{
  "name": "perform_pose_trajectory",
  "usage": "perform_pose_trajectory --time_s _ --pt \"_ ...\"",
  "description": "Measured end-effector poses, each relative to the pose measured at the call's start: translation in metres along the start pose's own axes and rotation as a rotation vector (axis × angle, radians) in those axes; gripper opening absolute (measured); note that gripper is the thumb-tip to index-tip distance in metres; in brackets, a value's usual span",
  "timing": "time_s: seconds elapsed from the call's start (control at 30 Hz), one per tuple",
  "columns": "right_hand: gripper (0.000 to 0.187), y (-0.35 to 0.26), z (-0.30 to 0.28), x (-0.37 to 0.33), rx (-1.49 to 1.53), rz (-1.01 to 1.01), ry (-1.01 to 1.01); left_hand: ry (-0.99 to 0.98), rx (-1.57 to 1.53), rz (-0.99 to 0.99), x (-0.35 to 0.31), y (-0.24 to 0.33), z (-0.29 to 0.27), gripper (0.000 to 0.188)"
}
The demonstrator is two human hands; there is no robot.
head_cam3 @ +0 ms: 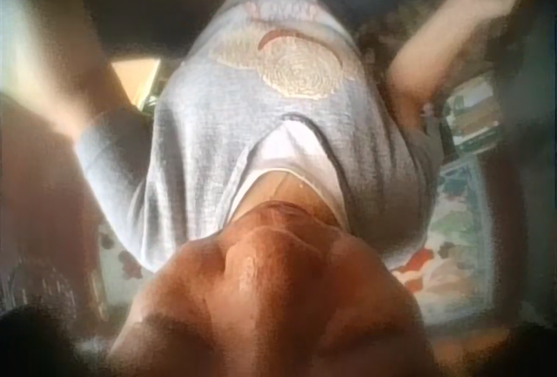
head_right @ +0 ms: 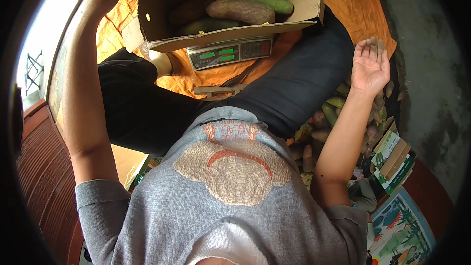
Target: Sort produce into a cardboard box on a scale.
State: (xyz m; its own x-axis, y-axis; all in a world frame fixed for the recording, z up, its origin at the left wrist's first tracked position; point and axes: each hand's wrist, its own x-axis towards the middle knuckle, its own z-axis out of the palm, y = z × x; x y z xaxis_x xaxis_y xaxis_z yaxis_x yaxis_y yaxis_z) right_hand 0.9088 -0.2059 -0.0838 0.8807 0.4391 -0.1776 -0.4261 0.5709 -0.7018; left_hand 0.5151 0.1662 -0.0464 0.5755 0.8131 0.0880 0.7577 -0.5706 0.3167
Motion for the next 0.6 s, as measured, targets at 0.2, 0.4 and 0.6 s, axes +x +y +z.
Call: perform_pose_trajectory --time_s 0.2,0.4,0.6 --pt "0.037 0.018 0.016 -0.006 -0.174 0.029 -0.09 0.007 0.008 0.013 0.006 -0.007 0.004 0.04" --pt "0.035 0.025 0.016 -0.013 -0.363 0.04 -0.132 0.012 -0.035 0.03 0.006 0.006 0.004 0.039" --pt "0.032 0.033 0.028 -0.02 -0.451 0.013 -0.26 0.177 -0.056 0.311 0.019 -0.013 0.021 0.038"
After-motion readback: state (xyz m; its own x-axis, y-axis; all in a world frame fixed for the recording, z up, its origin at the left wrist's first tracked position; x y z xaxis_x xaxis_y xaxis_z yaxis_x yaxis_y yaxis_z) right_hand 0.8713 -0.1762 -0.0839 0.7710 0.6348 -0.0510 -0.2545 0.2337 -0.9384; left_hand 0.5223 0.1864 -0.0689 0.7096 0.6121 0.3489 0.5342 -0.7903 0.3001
